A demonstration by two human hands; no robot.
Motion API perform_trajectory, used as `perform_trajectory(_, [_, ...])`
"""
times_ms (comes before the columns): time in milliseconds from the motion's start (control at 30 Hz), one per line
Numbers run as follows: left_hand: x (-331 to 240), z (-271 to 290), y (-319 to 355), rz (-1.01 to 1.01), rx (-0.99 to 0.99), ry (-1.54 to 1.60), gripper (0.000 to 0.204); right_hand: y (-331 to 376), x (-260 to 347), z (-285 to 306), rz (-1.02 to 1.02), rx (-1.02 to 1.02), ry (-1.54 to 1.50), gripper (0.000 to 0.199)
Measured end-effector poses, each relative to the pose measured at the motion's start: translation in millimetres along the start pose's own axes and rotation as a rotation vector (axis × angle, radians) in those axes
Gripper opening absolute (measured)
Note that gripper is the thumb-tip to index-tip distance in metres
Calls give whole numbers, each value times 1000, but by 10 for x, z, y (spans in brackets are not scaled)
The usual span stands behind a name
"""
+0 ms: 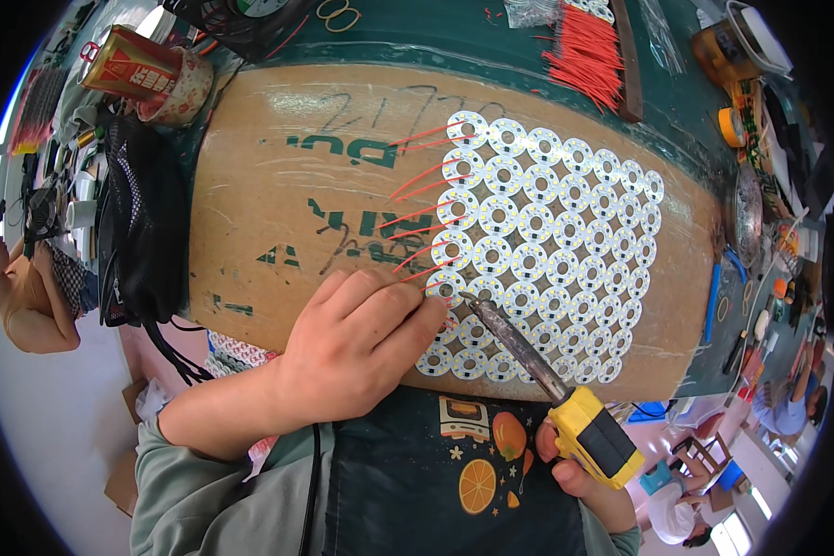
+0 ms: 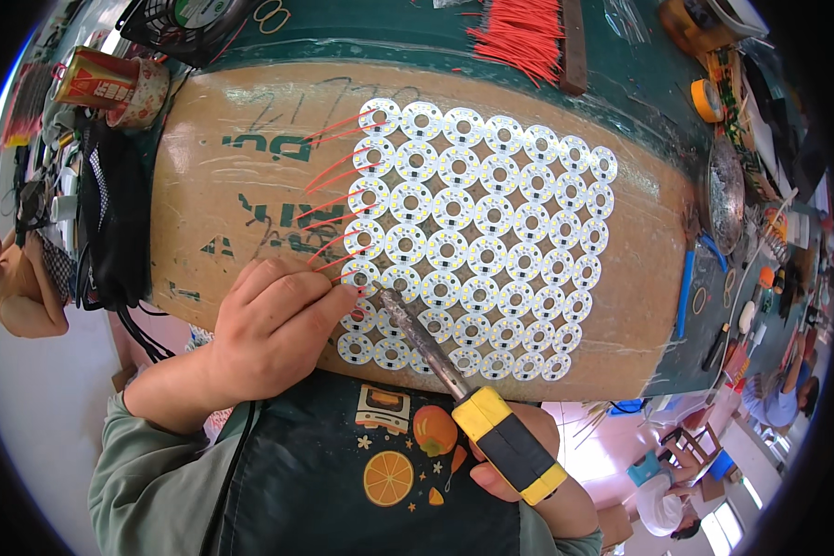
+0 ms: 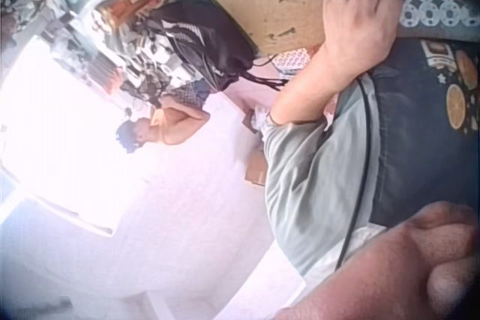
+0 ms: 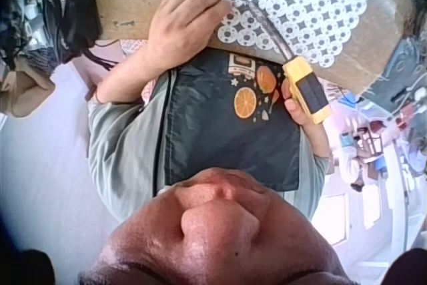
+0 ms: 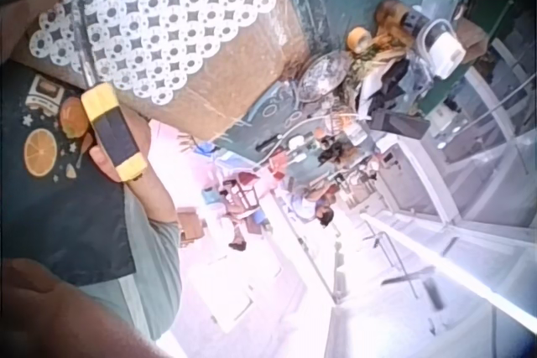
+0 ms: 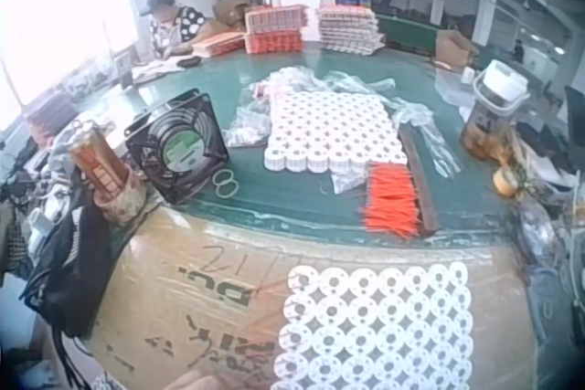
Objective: The person solders red wires onto circular LED circuit boards using a soldering gun.
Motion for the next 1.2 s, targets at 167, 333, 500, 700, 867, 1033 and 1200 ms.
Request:
perform_trajectory(167, [-3, -8, -3, 6, 7, -11, 39, -13, -24, -23, -6, 46, 38, 45])
perform_trajectory(333, [0, -9, -3, 2, 16, -4, 39, -27, 18, -5, 2, 3, -16, 45])
perform_trajectory(500, [-6, -18, -2, -10, 29, -6, 39, -29, 17, -29, -3, 10, 5, 45])
perform_trajectory(700, [-10, -25, -9, -7, 29, -7, 39, -20, 7, -29, 33, 12, 6, 44])
perform_trajectory(867, [-11, -23, -9, 3, 35, -4, 40, -10, -21, -29, 39, 26, 46, 45])
perform_trajectory(1033, [-14, -21, -16, 0, 34, -15, 41, -8, -20, -27, -19, 68, 26, 45])
perform_trajectory(1200, [-23, -20, -12, 5, 35, -13, 40, -42, 115, 3, 82, -93, -318, 34])
Point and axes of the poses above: each hand's wrist, its own y-axis away from the middle knuckle, its own z-axis out of the back of the hand, x = y × z, the point moved 8 cm from there along -y, towards the middle knuckle, and after that the axes turned 9 degrees about -y, right-handed, at the moved point
